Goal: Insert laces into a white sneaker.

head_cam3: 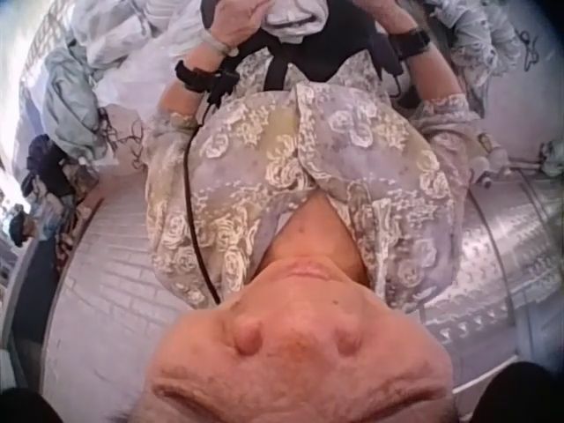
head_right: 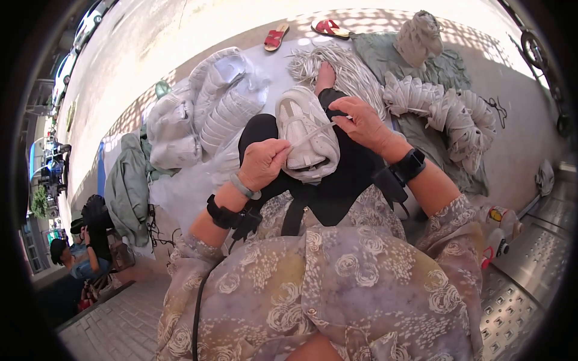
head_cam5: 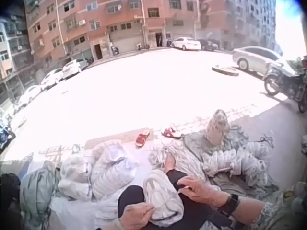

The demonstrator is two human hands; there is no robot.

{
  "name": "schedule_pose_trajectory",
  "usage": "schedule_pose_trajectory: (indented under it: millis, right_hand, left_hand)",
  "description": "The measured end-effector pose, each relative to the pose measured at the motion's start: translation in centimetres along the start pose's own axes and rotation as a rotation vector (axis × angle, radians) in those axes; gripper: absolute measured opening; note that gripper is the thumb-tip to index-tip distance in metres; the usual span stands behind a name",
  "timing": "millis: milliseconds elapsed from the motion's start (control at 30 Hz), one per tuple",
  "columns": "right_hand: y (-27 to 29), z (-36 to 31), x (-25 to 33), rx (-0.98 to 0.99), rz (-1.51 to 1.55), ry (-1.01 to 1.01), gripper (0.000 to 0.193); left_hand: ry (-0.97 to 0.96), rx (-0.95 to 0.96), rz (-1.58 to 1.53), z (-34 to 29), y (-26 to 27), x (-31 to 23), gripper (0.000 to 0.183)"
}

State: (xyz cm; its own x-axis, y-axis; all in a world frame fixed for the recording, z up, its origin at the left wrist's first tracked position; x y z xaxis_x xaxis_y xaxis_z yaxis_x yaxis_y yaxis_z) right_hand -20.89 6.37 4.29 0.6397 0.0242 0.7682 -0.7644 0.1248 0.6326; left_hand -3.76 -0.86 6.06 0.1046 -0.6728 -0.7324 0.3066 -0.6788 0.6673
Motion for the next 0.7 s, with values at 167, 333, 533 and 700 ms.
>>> schedule_pose_trajectory:
  millis: [167, 333, 533, 700]
  right_hand:
    - [-4.2, 1.4, 8.7, 0.270, 0.119, 0.187, 0.036]
    - [-5.1, 0.5, 6.1, 0.386, 0.023, 0.025, 0.026]
    - [-6.6, -1.6, 2.6, 0.383, 0.042, -0.019, 0.014]
    - [-7.1, -2.9, 1.8, 0.415, 0.002, 0.026, 0.011]
  left_hand:
    - [-0.111, -0.002, 0.090, 1.4, -0.7, -2.4, 0.011]
    - [-0.035, 0.135, 0.149, 1.0, -1.7, -1.2, 0.017]
    - [0.067, 0.078, 0.169, -0.2, -1.2, 0.7, 0.016]
    - [0.223, 0.170, 0.128, -0.9, -2.6, 2.1, 0.032]
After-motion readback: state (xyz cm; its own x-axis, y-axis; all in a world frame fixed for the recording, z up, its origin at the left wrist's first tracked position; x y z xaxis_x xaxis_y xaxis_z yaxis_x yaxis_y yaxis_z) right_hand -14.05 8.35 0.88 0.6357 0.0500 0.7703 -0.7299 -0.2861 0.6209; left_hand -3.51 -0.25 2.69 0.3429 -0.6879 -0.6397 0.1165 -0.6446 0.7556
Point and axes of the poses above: each hand's wrist, its own z-axis towards the middle knuckle, its own y-axis out of the back of the hand, x = y × z, the point moved 9 cm from there along z, towards the middle knuckle, and after that the axes turned 11 degrees about x, right-handed, at the moved point
